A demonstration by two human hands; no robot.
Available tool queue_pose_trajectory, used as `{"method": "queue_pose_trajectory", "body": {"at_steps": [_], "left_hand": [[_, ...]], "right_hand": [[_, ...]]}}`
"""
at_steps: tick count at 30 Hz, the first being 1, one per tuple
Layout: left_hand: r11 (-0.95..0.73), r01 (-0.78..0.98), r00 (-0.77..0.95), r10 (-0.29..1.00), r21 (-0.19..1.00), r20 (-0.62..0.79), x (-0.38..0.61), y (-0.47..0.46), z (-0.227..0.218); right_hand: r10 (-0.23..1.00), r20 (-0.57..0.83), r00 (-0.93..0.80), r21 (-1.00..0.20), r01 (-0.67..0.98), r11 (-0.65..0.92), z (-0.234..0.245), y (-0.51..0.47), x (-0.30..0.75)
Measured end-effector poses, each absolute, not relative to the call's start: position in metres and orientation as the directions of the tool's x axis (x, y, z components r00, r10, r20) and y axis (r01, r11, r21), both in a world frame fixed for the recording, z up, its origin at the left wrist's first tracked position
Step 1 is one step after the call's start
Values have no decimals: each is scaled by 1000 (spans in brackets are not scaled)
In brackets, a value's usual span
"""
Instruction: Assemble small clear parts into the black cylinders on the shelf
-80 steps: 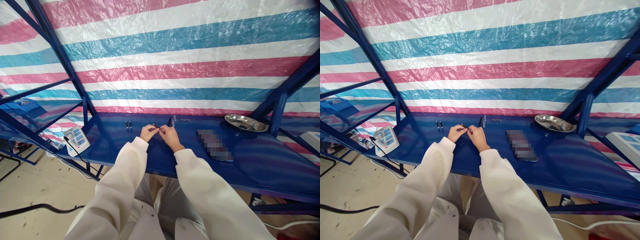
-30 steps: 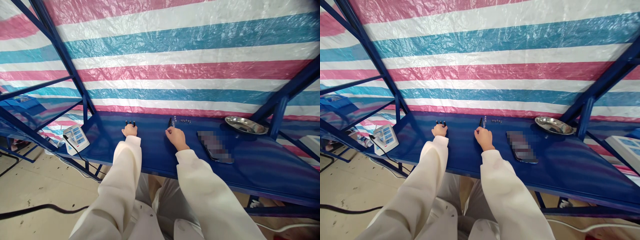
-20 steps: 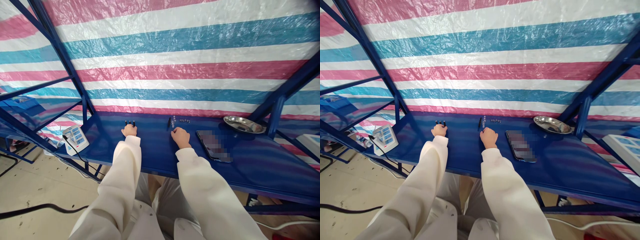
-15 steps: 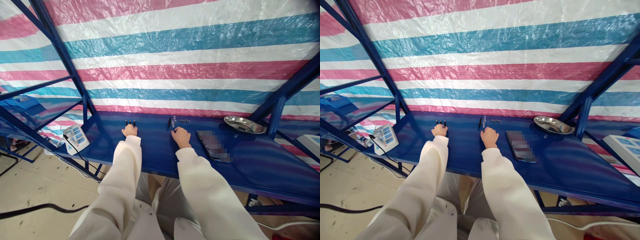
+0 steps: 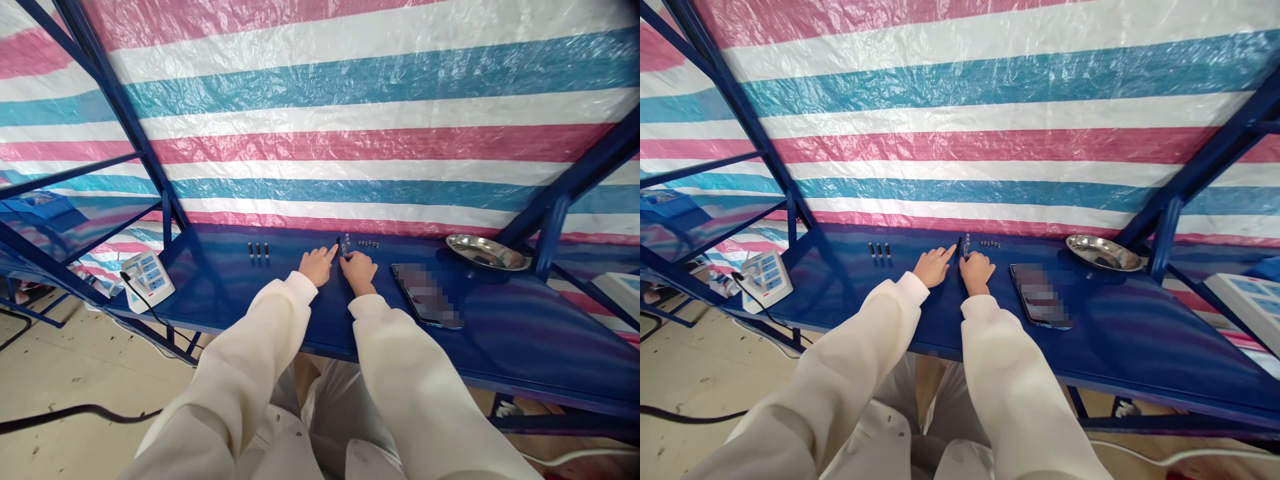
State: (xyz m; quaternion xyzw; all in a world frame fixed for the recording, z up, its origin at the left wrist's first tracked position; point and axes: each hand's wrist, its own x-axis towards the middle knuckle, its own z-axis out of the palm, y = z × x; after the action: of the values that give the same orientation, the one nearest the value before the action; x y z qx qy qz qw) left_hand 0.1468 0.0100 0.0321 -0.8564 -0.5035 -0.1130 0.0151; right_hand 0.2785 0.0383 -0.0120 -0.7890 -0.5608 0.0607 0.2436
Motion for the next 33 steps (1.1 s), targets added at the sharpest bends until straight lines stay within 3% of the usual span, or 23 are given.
{"method": "queue_pose_trajectory", "body": {"at_steps": [7,14,17,20,25,29,33], "left_hand": [[-437,898,424,891,52,159,165,36,23],[-492,870,461,835,31,302,167,48,23],[-473,871,400,840,132,366,160,45,28],[-429,841,278,865,330,418,147,38,31],[-443,635,70,849,633,524,122,26,25],[-445,492,-121,816,748,565,112,23,13],[-444,429,-166,817,787,552,110,25,8]], "right_hand": [[921,149,360,-449,854,-261,-13,47,281],[920,142,365,-448,852,-269,-12,46,282],[919,146,367,-468,844,-263,-11,46,282],[916,138,376,-495,827,-265,-10,46,283],[935,111,337,-511,826,-237,-6,44,282],[975,176,139,-474,879,-40,0,36,274],[960,278,-41,-416,895,159,4,28,265]]}}
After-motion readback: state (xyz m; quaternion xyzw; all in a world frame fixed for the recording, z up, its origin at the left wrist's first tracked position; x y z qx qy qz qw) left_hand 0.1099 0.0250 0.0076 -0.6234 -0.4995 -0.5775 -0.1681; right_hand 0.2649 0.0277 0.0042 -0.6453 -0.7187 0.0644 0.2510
